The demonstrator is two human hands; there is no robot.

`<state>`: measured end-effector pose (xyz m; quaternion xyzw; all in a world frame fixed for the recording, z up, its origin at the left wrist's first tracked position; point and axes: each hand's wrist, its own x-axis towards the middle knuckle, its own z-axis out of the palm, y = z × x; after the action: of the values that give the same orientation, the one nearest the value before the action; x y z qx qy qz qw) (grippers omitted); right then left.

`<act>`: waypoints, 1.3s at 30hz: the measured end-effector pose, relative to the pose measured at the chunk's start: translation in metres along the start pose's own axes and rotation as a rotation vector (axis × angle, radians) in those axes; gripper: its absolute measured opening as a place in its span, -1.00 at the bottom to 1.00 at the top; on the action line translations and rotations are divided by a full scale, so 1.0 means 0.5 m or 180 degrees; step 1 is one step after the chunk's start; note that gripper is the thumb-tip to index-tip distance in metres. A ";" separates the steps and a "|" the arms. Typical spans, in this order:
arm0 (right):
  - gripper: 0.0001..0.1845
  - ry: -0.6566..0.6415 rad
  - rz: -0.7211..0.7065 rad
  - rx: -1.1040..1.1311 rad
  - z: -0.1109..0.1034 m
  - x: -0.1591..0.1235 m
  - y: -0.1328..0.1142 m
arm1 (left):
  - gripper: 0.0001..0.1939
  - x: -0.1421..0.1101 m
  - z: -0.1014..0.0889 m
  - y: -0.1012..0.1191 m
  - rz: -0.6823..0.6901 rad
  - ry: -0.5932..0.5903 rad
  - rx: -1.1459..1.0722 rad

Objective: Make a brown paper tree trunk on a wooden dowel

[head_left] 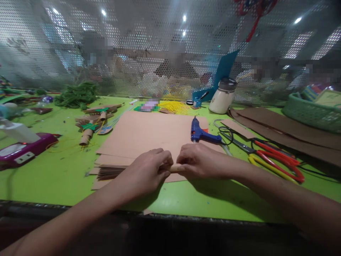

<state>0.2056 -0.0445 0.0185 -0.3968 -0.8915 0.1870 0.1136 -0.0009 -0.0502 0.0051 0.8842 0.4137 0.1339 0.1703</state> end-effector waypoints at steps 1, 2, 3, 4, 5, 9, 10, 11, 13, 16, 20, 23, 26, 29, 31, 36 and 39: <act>-0.53 -0.0038 0.0040 0.0093 0.000 0.001 0.001 | -0.90 0.002 -0.003 0.002 -0.0049 -0.0034 -0.0015; -0.49 -0.0100 0.0057 0.0181 -0.001 0.001 0.003 | -0.90 0.003 -0.005 0.004 -0.0088 -0.0058 -0.0028; -0.46 -0.0175 0.0055 0.0253 -0.003 0.002 0.005 | -0.91 0.005 -0.007 0.007 -0.0119 -0.0080 -0.0041; -0.43 -0.0240 0.0054 0.0297 -0.005 0.002 0.007 | -0.91 0.006 -0.009 0.009 -0.0137 -0.0095 -0.0053; -0.41 -0.0312 0.0047 0.0321 -0.007 0.003 0.009 | -0.91 0.007 -0.010 0.011 -0.0146 -0.0103 -0.0063; -0.37 -0.0526 -0.0013 0.0281 -0.015 0.008 0.013 | -0.87 0.002 -0.006 0.015 -0.0207 -0.0039 0.0012; -0.37 -0.0538 -0.0032 0.0260 -0.016 0.009 0.012 | -0.87 -0.001 -0.004 0.014 -0.0206 -0.0004 0.0073; -0.37 -0.0528 -0.0051 0.0240 -0.016 0.009 0.012 | -0.86 -0.005 -0.001 0.013 -0.0174 0.0035 0.0145; -0.38 -0.0500 -0.0075 0.0220 -0.016 0.008 0.010 | -0.82 -0.011 0.004 0.009 -0.0029 0.0111 0.0295; -0.41 -0.0389 -0.0009 0.0222 -0.015 0.004 0.004 | -0.74 -0.016 0.008 0.002 0.0182 0.0149 0.0433; -0.44 -0.0201 0.0097 -0.0047 -0.010 0.001 0.000 | -0.75 -0.012 0.004 -0.001 0.0186 0.0100 0.0464; -0.46 -0.0106 -0.0125 -0.0320 -0.005 0.000 0.003 | -0.75 -0.004 -0.004 0.001 0.0106 0.0011 0.0430; -0.57 -0.0029 -0.0383 -0.0478 -0.001 -0.003 0.004 | -0.71 0.001 -0.014 0.005 0.0148 -0.0056 0.0489; -0.66 0.0054 -0.0414 -0.0755 0.006 -0.012 0.000 | -0.63 0.003 -0.020 0.009 0.0172 -0.0053 0.0729; -0.71 0.0146 -0.0442 -0.1002 0.014 -0.019 -0.003 | -0.57 0.002 -0.020 0.010 0.0168 -0.0014 0.0870; -0.80 0.0411 -0.0556 -0.1286 0.033 -0.034 -0.011 | -0.56 0.002 -0.016 0.005 0.0262 0.0031 0.0999; -0.77 0.0541 -0.0666 -0.1227 0.041 -0.035 -0.010 | -0.54 0.001 -0.015 0.004 0.0237 0.0016 0.1003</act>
<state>0.2068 -0.0655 0.0013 -0.3309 -0.9342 -0.0335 0.1291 -0.0020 -0.0497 0.0130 0.9144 0.3970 0.0757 0.0235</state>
